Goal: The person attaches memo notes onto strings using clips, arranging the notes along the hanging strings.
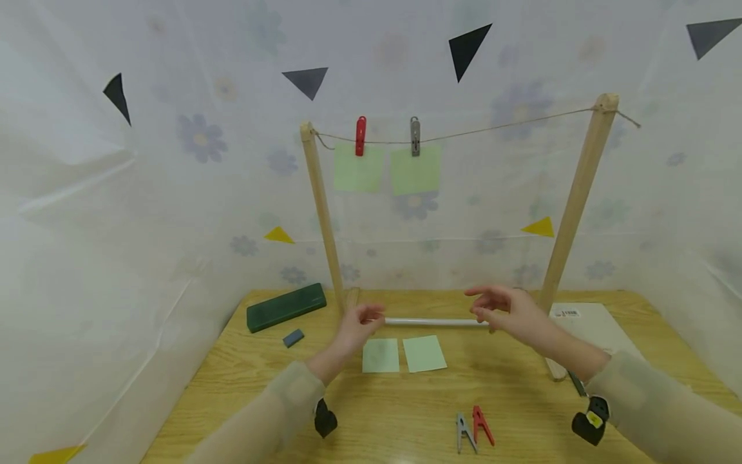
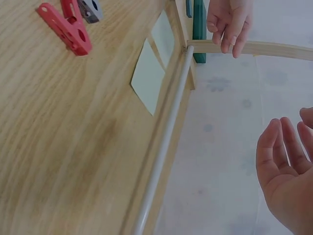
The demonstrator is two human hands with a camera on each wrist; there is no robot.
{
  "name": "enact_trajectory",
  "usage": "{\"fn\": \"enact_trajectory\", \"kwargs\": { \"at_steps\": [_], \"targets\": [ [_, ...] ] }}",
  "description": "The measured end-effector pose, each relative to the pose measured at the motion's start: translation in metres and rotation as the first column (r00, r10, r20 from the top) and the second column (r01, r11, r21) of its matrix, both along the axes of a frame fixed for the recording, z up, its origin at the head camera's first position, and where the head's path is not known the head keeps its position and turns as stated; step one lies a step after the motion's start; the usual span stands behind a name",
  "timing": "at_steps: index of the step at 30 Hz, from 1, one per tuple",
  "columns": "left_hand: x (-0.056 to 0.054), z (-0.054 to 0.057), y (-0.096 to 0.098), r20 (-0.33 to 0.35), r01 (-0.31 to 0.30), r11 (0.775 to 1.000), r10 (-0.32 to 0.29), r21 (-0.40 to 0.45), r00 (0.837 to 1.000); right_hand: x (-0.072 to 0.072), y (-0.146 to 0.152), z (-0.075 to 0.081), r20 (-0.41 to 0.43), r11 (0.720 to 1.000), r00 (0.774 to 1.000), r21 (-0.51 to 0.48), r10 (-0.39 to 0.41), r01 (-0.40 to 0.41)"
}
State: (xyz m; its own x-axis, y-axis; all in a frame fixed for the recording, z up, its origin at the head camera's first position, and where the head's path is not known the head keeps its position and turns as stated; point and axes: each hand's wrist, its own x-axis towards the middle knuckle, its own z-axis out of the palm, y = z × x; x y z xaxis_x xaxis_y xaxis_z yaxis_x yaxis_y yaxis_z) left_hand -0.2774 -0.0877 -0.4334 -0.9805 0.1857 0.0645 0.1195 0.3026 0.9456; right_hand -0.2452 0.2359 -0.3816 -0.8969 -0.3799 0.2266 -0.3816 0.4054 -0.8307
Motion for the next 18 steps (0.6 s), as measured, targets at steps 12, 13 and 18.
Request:
{"fn": "enact_trajectory", "kwargs": {
  "at_steps": [12, 13, 18],
  "targets": [
    [0.009, -0.026, -0.005, 0.036, 0.02, 0.989, -0.015, -0.145, 0.999, 0.015, 0.005, -0.042, 0.142, 0.993, 0.983, 0.012, 0.116, -0.119],
    [0.009, -0.028, -0.006, 0.03, 0.022, 0.986, -0.017, -0.165, 0.999, 0.017, 0.005, -0.045, 0.149, 0.992, 0.981, 0.008, 0.124, -0.127],
    [0.009, -0.033, -0.005, 0.018, 0.039, 0.983, -0.036, -0.181, 0.999, 0.022, 0.007, -0.064, 0.102, 0.98, 0.975, -0.001, 0.196, -0.197]
  ]
}}
